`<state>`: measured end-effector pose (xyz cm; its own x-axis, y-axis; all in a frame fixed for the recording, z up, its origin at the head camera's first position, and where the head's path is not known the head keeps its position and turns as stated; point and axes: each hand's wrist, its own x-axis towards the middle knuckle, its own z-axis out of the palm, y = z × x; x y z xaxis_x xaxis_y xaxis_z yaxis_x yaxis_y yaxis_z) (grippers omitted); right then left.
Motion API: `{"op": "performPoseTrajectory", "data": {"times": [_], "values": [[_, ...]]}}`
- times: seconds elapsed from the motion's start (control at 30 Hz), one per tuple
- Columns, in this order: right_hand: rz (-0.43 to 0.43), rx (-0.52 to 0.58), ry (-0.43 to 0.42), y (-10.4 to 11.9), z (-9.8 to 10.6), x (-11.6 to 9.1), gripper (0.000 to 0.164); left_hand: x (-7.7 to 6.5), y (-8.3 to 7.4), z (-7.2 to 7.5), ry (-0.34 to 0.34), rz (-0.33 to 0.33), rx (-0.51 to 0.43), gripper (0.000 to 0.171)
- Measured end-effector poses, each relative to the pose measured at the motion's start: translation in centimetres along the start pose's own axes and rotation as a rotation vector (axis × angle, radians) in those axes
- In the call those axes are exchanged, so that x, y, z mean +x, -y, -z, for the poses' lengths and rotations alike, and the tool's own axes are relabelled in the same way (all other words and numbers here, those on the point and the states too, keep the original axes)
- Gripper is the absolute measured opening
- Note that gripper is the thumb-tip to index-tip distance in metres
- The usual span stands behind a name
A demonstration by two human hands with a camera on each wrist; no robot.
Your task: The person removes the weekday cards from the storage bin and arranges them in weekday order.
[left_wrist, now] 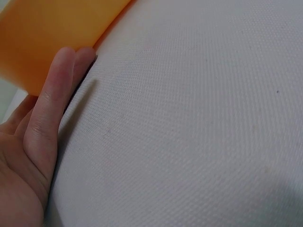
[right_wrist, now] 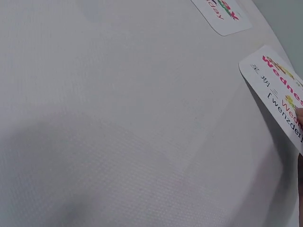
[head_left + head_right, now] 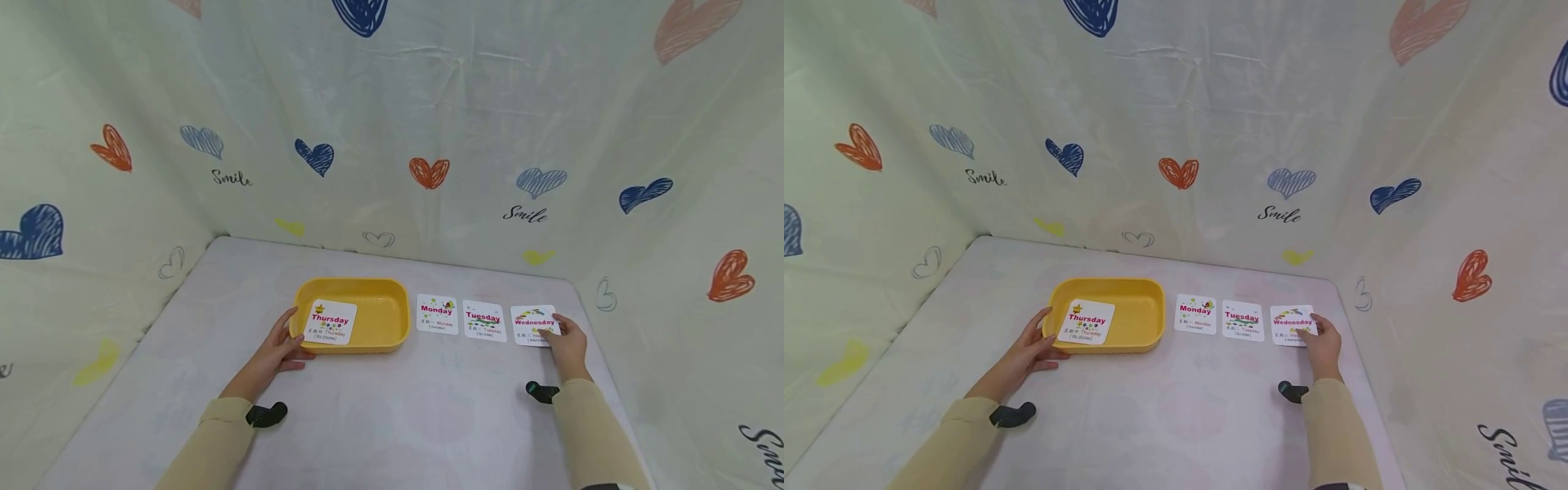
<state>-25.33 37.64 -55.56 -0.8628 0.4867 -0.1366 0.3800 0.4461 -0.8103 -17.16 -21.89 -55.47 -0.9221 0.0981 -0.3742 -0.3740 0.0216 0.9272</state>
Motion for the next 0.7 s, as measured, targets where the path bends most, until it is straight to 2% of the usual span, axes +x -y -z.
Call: {"op": "performPoseTrajectory", "data": {"times": [0.27,0.7], "values": [[-0.026,-0.004,0.008,0.03,-0.22,-0.55,0.058,0.29,0.07,0.06,-0.008,0.005,0.001,0.073],[-0.077,0.03,-0.012,-0.75,-0.94,-0.03,0.058,0.26,0.09,0.02,-0.01,0.01,-0.009,0.073]]}}
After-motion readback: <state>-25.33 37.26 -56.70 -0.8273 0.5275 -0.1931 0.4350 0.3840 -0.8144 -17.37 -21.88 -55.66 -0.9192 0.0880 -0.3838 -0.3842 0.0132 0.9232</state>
